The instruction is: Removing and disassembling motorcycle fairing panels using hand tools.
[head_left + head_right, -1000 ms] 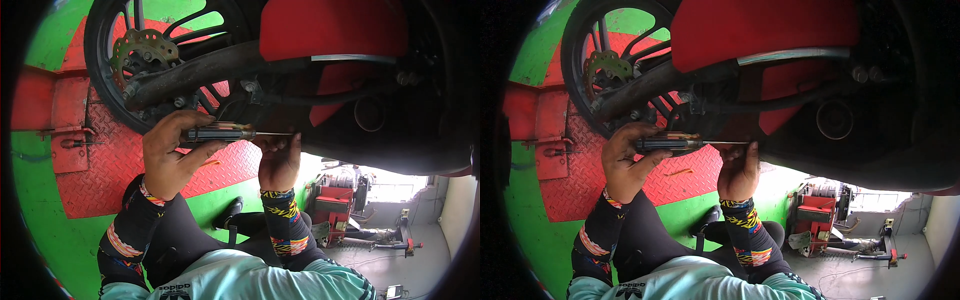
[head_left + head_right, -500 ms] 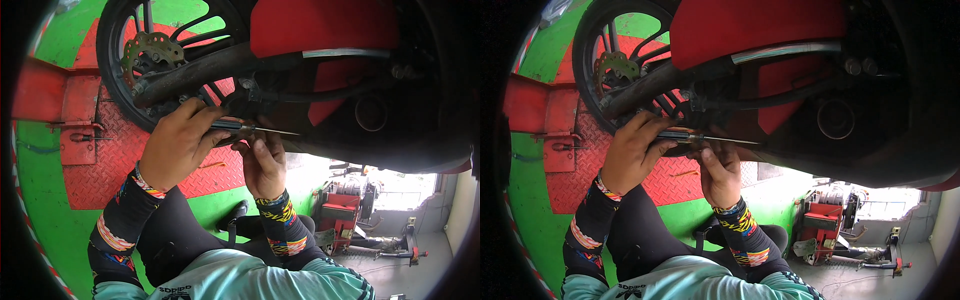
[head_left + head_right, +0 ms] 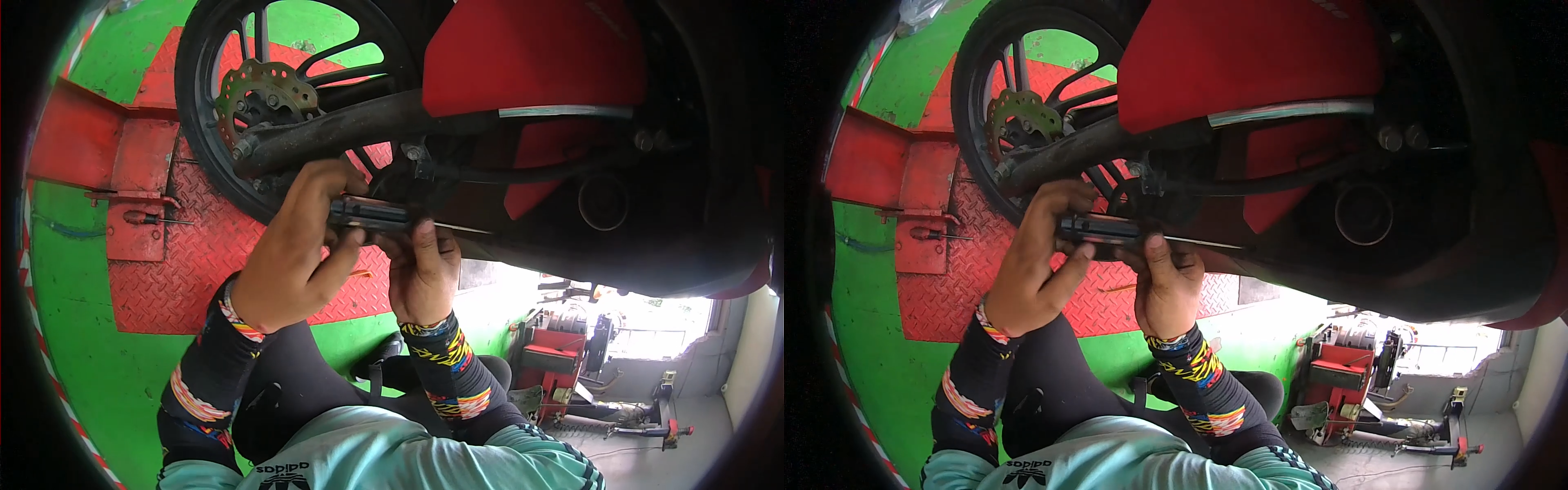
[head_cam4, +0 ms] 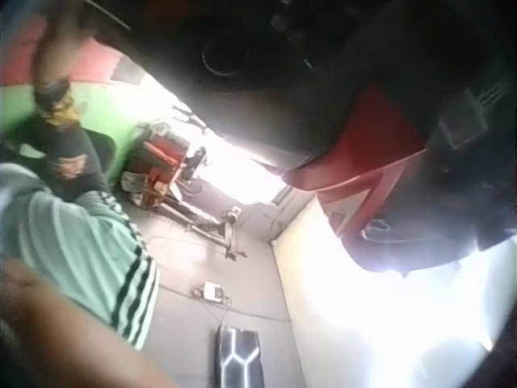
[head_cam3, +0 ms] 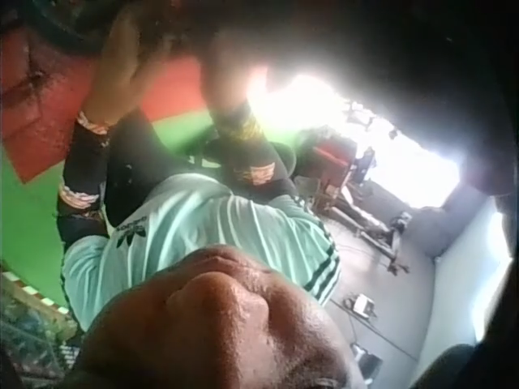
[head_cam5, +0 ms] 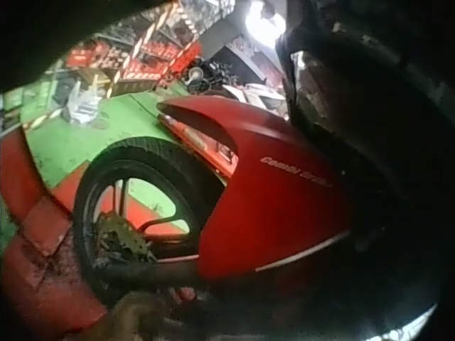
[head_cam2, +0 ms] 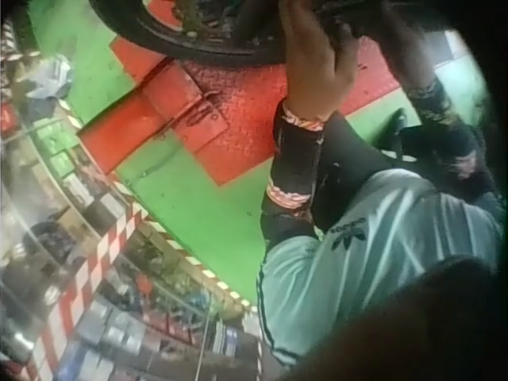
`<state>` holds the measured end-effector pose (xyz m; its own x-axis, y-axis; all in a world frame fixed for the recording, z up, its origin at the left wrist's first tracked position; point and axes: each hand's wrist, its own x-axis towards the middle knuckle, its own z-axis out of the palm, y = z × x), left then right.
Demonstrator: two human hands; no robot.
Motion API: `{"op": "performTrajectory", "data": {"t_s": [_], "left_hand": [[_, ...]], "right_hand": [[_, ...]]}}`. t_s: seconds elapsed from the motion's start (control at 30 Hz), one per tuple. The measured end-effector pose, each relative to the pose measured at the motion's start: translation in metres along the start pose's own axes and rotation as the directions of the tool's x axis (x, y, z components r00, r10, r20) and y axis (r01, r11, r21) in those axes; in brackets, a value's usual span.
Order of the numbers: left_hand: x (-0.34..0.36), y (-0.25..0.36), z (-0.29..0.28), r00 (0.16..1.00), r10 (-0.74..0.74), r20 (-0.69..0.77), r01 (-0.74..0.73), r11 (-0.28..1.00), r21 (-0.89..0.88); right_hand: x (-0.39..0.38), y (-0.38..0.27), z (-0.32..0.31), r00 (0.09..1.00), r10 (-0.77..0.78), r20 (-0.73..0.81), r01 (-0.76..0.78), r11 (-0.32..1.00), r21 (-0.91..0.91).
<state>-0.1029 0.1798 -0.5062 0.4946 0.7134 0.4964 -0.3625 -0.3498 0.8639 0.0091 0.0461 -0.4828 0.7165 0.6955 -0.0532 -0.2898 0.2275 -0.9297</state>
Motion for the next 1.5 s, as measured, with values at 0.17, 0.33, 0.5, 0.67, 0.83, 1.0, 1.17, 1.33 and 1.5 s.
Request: {"op": "performTrajectory", "data": {"t_s": [0.17, 0.33, 0.5, 0.67, 0.83, 1.0, 1.17, 1.33, 1.5], "left_hand": [[-0.003, 0.003, -0.011, 0.905, -0.389, 0.169, 0.419, 0.885, -0.203], [0.017, 0.016, -0.017, 0.732, -0.600, 0.323, 0.649, 0.759, -0.060], [-0.010, -0.005, -0.002, 1.000, -0.007, -0.007, 0.006, 0.997, -0.080], [-0.012, 0.003, -0.007, 0.919, -0.375, 0.123, 0.394, 0.865, -0.309], [0.003, 0.005, -0.011, 0.800, -0.558, 0.223, 0.590, 0.799, -0.118], [-0.024, 0.000, 0.010, 0.981, -0.145, -0.132, 0.128, 0.983, -0.131], [-0.016, -0.003, -0.009, 0.852, -0.502, 0.149, 0.524, 0.822, -0.225], [-0.009, -0.001, -0.011, 0.856, -0.496, 0.145, 0.503, 0.864, -0.016], [-0.029, -0.007, 0.000, 0.940, -0.339, -0.039, 0.306, 0.887, -0.347]], "right_hand": [[0.001, -0.006, -0.001, 0.996, -0.001, -0.095, 0.001, 1.000, 0.004], [-0.002, -0.010, -0.010, 0.990, -0.085, -0.109, 0.100, 0.986, 0.134], [-0.003, -0.002, -0.023, 0.980, -0.029, -0.198, 0.062, 0.984, 0.165], [-0.002, -0.008, -0.014, 0.979, -0.014, -0.204, 0.060, 0.973, 0.222], [0.001, -0.012, -0.041, 0.974, -0.086, -0.211, 0.120, 0.980, 0.157], [0.005, -0.005, -0.039, 0.960, -0.087, -0.267, 0.134, 0.978, 0.162], [0.001, -0.013, -0.027, 0.977, -0.068, -0.201, 0.102, 0.982, 0.161], [0.005, -0.006, -0.044, 0.972, -0.173, -0.160, 0.192, 0.975, 0.112], [0.008, -0.003, -0.043, 0.976, -0.159, -0.150, 0.185, 0.966, 0.182]]}}
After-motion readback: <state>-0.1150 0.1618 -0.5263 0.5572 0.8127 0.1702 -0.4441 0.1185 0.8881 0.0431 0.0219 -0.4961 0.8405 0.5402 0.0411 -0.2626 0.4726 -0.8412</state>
